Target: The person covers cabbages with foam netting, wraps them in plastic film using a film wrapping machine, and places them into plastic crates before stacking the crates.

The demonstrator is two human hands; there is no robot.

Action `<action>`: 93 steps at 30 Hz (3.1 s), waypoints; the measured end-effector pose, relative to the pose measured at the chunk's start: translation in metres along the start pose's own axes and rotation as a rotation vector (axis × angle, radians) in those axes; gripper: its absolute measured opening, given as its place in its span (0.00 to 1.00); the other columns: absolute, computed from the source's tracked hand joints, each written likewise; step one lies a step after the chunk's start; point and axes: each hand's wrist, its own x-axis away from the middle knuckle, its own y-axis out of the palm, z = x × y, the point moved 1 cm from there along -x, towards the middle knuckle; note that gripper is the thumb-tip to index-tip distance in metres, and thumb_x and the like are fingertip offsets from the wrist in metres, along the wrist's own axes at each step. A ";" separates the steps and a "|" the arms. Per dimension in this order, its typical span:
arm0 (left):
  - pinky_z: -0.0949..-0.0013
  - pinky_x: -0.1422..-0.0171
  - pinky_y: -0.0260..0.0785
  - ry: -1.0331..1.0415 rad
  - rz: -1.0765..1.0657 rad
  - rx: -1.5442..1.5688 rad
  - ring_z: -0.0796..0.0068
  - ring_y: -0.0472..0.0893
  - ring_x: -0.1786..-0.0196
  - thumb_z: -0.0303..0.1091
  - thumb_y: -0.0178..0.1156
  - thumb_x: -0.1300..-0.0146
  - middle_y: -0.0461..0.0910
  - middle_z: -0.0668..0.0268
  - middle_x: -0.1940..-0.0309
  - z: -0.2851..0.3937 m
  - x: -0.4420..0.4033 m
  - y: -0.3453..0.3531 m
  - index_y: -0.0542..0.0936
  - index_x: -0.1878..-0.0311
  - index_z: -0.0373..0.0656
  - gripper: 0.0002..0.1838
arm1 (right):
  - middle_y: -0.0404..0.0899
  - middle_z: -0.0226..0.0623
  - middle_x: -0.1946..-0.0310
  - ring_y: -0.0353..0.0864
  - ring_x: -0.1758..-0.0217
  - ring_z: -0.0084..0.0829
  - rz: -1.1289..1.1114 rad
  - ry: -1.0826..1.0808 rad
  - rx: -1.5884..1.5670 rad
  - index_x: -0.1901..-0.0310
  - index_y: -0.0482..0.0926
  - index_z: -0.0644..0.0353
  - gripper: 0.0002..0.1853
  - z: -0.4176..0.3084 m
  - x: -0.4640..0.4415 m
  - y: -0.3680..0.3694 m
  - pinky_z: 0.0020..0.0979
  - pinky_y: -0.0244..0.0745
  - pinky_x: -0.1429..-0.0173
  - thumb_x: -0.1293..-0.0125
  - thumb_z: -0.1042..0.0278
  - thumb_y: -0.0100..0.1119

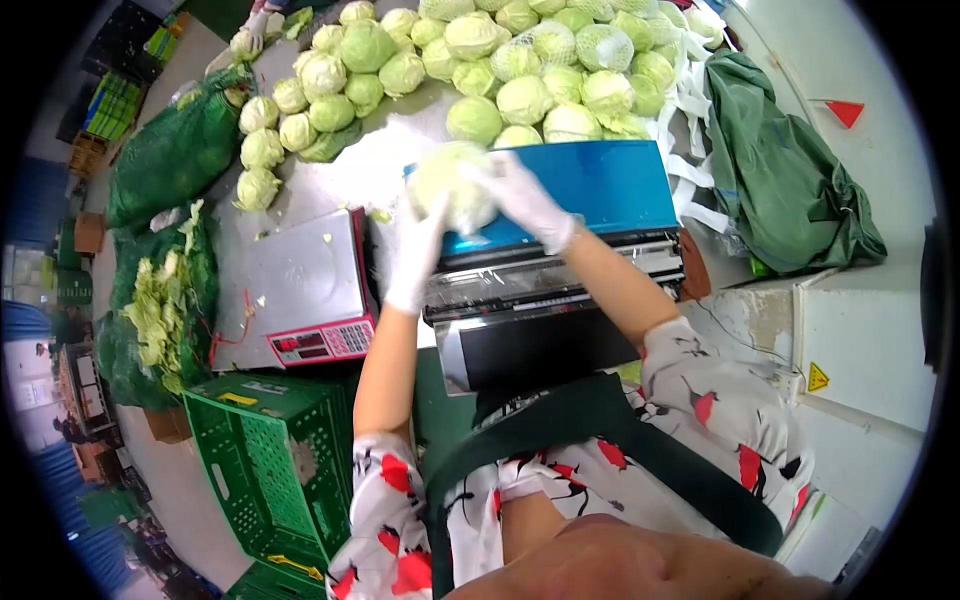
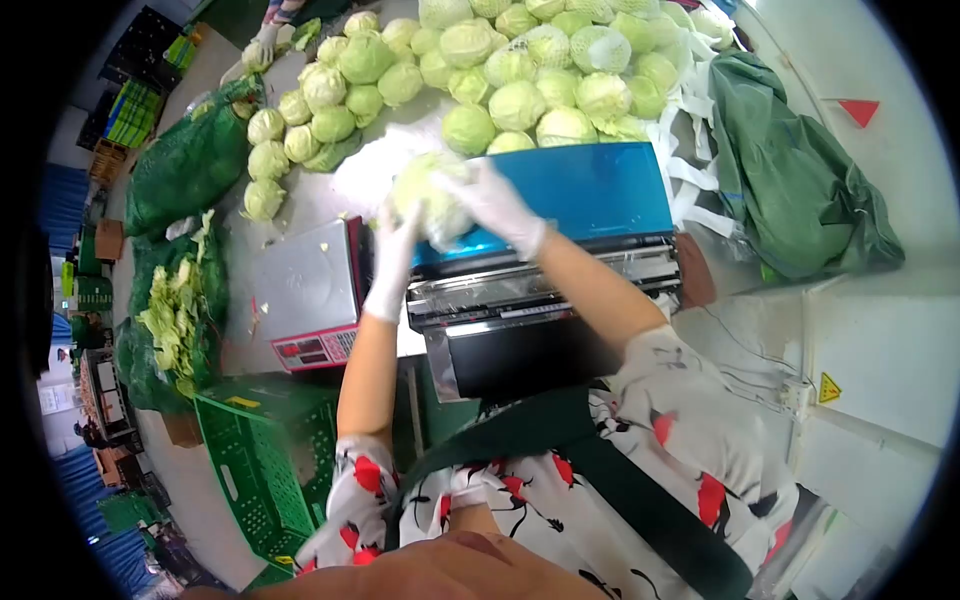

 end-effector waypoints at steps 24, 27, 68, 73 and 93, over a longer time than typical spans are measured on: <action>0.65 0.48 0.75 -0.050 0.170 -0.732 0.70 0.83 0.59 0.22 0.68 0.42 0.85 0.62 0.64 -0.058 0.101 -0.027 0.67 0.26 0.39 0.39 | 0.82 0.40 0.68 0.81 0.58 0.42 0.632 0.000 0.937 0.52 0.85 0.57 0.13 0.080 0.196 -0.180 0.44 0.69 0.41 0.34 0.61 0.65; 0.76 0.56 0.72 -0.163 0.106 -0.316 0.84 0.76 0.65 0.20 0.64 0.36 0.81 0.72 0.70 -0.062 0.100 -0.033 0.73 0.30 0.37 0.29 | 0.86 0.37 0.67 0.83 0.57 0.33 0.511 0.060 0.643 0.53 0.87 0.56 0.10 0.072 0.198 -0.194 0.32 0.74 0.47 0.35 0.70 0.65; 0.63 0.50 0.71 0.531 -0.281 -1.371 0.64 0.80 0.55 0.30 0.56 0.38 0.80 0.67 0.58 -0.021 0.087 -0.010 0.81 0.50 0.49 0.13 | 0.69 0.22 0.64 0.68 0.59 0.15 0.024 0.321 0.296 0.51 0.84 0.62 0.16 -0.059 0.207 -0.201 0.20 0.67 0.52 0.42 0.82 0.66; 0.65 0.51 0.72 0.765 -0.655 -1.511 0.66 0.78 0.56 0.30 0.54 0.38 0.77 0.65 0.59 -0.015 0.065 0.002 0.81 0.46 0.48 0.17 | 0.69 0.22 0.65 0.68 0.59 0.16 0.053 0.320 0.292 0.52 0.84 0.62 0.15 -0.057 0.205 -0.202 0.20 0.68 0.53 0.42 0.81 0.67; 0.73 0.50 0.77 -0.192 -0.215 0.000 0.76 0.84 0.60 0.29 0.52 0.23 0.84 0.58 0.59 -0.041 0.075 -0.021 0.73 0.55 0.37 0.05 | 0.85 0.39 0.53 0.83 0.62 0.22 0.136 0.252 -0.012 0.56 0.79 0.65 0.03 0.004 0.210 -0.162 0.25 0.78 0.54 0.28 0.77 0.59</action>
